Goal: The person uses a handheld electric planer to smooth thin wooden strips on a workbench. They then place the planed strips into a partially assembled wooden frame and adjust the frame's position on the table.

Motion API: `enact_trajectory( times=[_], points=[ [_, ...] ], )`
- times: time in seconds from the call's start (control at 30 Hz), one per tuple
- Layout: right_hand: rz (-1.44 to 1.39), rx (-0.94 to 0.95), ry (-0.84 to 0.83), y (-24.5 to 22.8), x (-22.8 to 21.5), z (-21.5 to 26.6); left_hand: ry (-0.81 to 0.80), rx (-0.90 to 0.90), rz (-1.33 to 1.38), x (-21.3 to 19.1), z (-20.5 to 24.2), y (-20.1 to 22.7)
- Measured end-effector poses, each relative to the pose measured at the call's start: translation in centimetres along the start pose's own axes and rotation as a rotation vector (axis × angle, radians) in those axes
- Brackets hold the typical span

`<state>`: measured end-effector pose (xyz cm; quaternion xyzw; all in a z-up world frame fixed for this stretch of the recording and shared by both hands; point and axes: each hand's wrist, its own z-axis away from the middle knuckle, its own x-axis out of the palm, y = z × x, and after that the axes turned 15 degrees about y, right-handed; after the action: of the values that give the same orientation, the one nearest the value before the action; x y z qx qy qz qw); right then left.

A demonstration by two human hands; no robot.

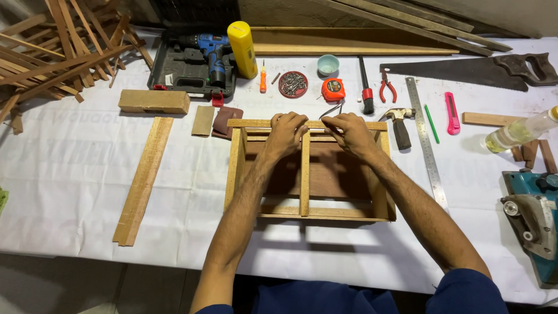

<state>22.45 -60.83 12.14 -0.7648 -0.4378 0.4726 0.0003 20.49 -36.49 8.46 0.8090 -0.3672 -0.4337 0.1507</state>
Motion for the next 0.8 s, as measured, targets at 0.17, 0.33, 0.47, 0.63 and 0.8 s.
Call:
enact_trajectory(
  times=[0.17,0.33,0.47,0.63,0.8],
  points=[
    [0.001,-0.01,0.0,0.2,0.1,-0.2,0.015,0.002,-0.015,0.4,0.3,-0.3],
    [-0.006,-0.038,0.003,0.4,0.2,-0.4,0.037,0.039,-0.009,0.6,0.6,-1.3],
    [-0.006,-0.047,0.007,-0.2,-0.4,-0.9,0.017,0.043,-0.084,-1.0,-0.8,0.4],
    [0.051,0.027,-0.052,-0.2,-0.5,-1.8,-0.08,-0.079,-0.204,-2.3,-2.4,2.1],
    [0.038,0.11,-0.079,1.8,0.6,-1.8,-0.179,-0.204,-0.15,-2.4,-3.5,2.4]
  ],
)
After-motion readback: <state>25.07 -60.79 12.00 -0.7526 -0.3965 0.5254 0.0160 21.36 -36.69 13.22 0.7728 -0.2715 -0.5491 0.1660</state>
